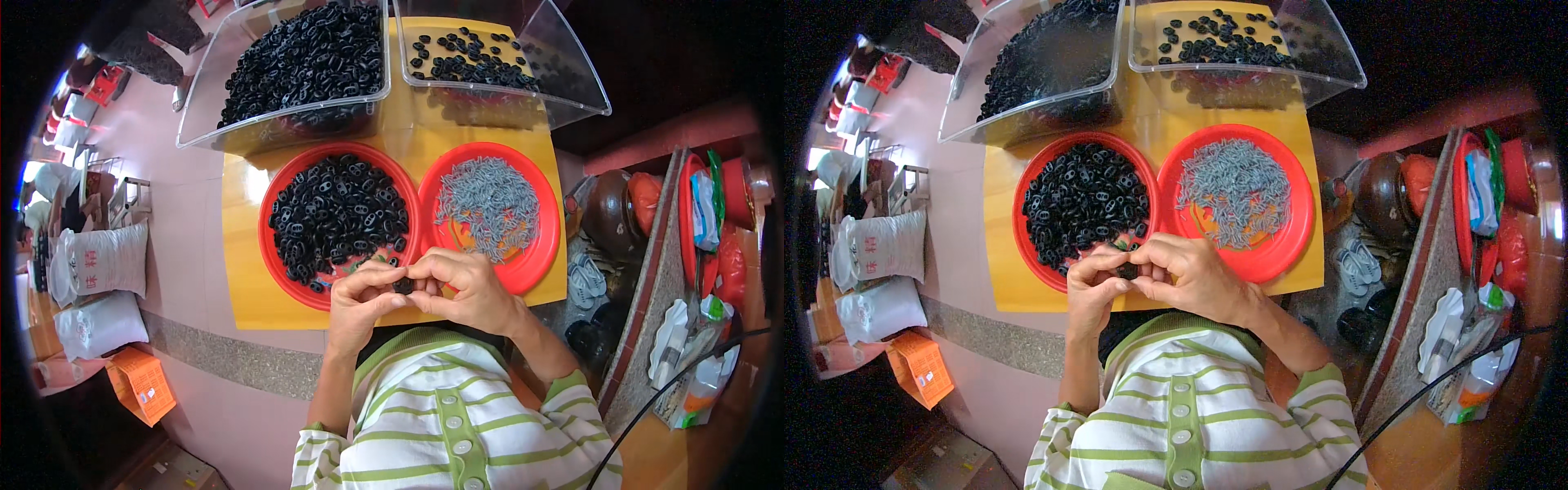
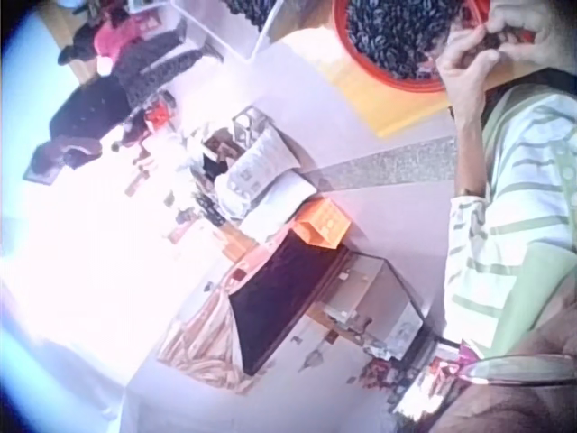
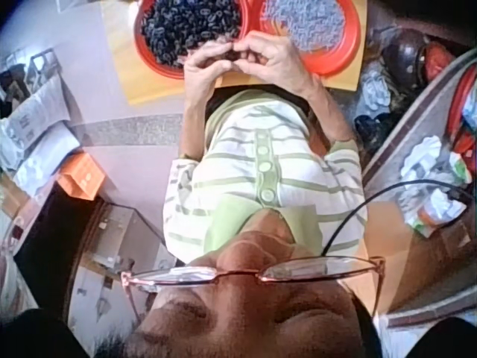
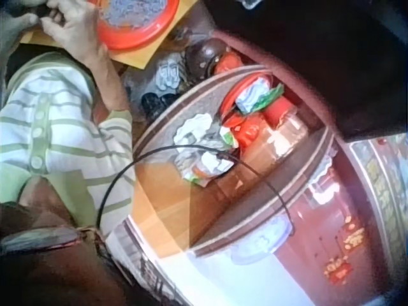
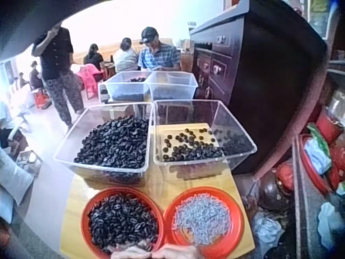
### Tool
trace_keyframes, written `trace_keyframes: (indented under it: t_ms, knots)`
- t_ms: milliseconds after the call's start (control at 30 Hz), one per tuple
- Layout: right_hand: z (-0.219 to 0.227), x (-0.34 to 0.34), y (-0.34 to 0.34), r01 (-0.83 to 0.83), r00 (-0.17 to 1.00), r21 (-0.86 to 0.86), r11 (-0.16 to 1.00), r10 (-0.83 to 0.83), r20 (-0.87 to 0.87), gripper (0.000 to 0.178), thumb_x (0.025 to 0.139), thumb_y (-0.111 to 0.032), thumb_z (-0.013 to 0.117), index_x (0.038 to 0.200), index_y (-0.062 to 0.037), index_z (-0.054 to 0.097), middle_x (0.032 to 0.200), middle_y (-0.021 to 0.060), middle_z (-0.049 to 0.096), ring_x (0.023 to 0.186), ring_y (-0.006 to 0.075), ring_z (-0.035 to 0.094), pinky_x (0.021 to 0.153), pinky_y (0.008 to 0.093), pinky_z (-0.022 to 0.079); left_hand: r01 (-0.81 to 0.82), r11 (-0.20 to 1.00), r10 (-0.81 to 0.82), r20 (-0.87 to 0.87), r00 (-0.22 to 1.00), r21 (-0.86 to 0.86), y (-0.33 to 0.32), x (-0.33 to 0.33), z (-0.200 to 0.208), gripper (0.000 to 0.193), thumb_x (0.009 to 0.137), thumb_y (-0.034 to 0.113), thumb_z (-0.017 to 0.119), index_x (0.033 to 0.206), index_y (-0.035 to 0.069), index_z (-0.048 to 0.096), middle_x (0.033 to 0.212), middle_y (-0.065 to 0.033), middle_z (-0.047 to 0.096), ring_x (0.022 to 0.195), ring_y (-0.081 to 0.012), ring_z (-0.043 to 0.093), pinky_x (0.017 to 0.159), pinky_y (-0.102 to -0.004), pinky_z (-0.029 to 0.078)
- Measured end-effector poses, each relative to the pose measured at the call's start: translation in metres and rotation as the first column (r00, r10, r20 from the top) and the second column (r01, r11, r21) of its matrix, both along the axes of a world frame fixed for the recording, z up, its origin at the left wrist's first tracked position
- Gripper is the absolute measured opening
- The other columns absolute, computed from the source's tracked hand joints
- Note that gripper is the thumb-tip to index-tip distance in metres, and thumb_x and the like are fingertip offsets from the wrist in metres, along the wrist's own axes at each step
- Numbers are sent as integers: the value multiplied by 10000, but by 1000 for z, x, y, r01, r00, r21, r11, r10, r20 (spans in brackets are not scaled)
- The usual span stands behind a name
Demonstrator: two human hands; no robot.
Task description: The person sits at a table and repeatedly picks up small black plastic components from a red bowl and screws from a second red bowl. They insert the screws into the plastic components by hand and place the assembled units into a clear plastic bin. The process is repetitive and continues throughout the clip.
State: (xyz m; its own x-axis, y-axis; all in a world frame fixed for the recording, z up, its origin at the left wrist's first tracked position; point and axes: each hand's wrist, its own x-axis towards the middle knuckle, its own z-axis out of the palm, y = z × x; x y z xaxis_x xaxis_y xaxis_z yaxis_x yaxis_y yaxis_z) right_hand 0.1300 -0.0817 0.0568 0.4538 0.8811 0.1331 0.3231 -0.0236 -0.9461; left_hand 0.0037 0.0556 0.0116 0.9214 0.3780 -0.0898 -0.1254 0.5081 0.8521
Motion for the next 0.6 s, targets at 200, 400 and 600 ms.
trace_keyframes:
  t_ms: [200, 400, 600]
  knots:
    - [-2, 4, 0, -57, 998, -14, 998, 57, -14, 214, 752, -24, 707, 938, 14, 610, 818, 86, 608, 661, 143, 608, 567, 264, 486, 27, 998, -26, 3, 1000, -62, 5, -3, -3, 344, 669, -85, 721, 996, 13, 683, 978, -85, 601, 838, -121, 572, 707, -210, 478]
    - [-2, 3, -2, -80, 996, 4, 997, 80, -49, 243, 781, -115, 699, 965, 13, 604, 796, 93, 574, 684, 191, 594, 593, 308, 471, -2, 995, 2, 5, 1000, -98, 0, -7, -2, 355, 649, -78, 736, 986, 25, 691, 952, -79, 606, 787, -116, 569, 694, -205, 466]
    - [-2, -1, -8, -98, 994, 47, 994, 101, -48, 212, 792, -117, 688, 946, -10, 590, 816, 98, 573, 707, 221, 592, 603, 321, 463, -98, 987, 93, 46, 995, 128, -12, -7, 8, 316, 658, -51, 752, 961, 20, 700, 914, -102, 636, 818, -150, 595, 710, -228, 476]
